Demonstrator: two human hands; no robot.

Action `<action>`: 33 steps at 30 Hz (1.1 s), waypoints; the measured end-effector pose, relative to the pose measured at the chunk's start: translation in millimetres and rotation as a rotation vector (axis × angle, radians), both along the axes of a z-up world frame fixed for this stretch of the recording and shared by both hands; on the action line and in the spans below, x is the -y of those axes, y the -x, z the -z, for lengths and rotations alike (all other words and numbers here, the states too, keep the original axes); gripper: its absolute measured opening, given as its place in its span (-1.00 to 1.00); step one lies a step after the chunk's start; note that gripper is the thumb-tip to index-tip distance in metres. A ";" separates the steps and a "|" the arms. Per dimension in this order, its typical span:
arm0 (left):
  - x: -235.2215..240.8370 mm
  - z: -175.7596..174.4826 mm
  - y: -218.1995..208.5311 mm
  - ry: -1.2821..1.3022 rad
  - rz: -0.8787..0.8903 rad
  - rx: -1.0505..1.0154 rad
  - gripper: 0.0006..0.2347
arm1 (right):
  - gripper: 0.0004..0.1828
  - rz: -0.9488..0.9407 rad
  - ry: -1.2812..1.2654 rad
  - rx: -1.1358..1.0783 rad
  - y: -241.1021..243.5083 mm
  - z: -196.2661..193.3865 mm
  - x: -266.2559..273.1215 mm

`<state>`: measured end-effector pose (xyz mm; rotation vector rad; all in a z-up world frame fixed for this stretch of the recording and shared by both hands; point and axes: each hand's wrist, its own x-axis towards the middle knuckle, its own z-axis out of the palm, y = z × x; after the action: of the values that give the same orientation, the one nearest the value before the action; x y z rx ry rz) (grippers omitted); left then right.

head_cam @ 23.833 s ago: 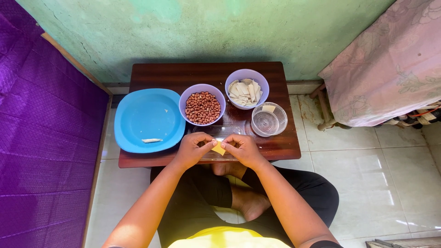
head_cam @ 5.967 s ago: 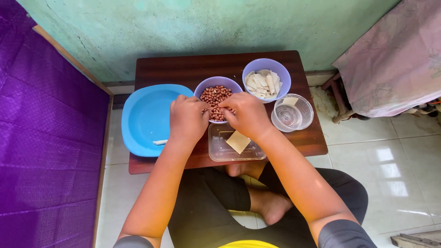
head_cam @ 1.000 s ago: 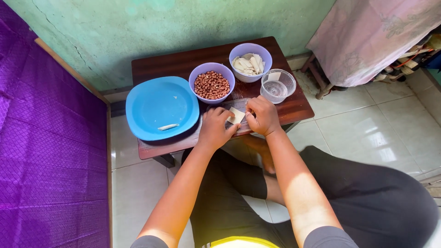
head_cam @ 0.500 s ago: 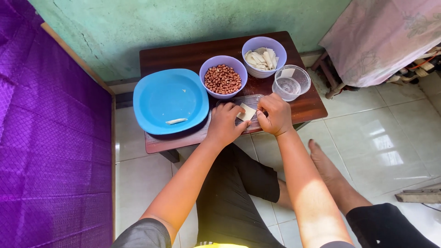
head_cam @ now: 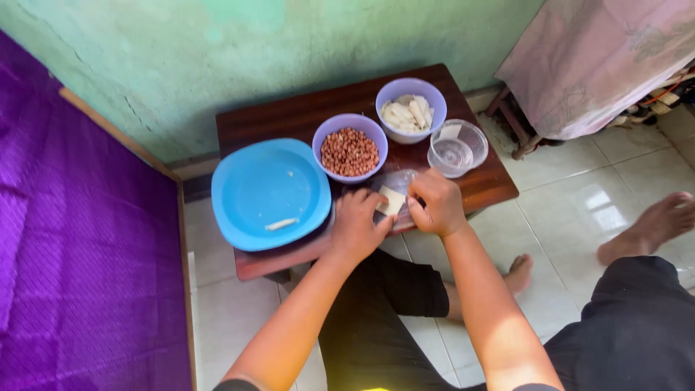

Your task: The person sits on the floor and wraps peanuts in thin, square sheets. They pick up a sheet, place a peanut in the center, and fold the sheet into a small packet. The wrapped peanuts are placed into a blue bowl.

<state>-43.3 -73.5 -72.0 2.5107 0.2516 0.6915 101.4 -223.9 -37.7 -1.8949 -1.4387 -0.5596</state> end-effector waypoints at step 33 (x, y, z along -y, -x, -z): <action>3.0 -28.4 -11.0 0.129 -0.042 -0.044 -0.62 | -0.82 -0.330 0.136 -0.160 -24.0 -11.0 -5.6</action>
<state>-32.3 -76.5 -43.5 2.4053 0.3542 0.6165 125.3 -218.2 -26.6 -1.7080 -1.6699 -0.1532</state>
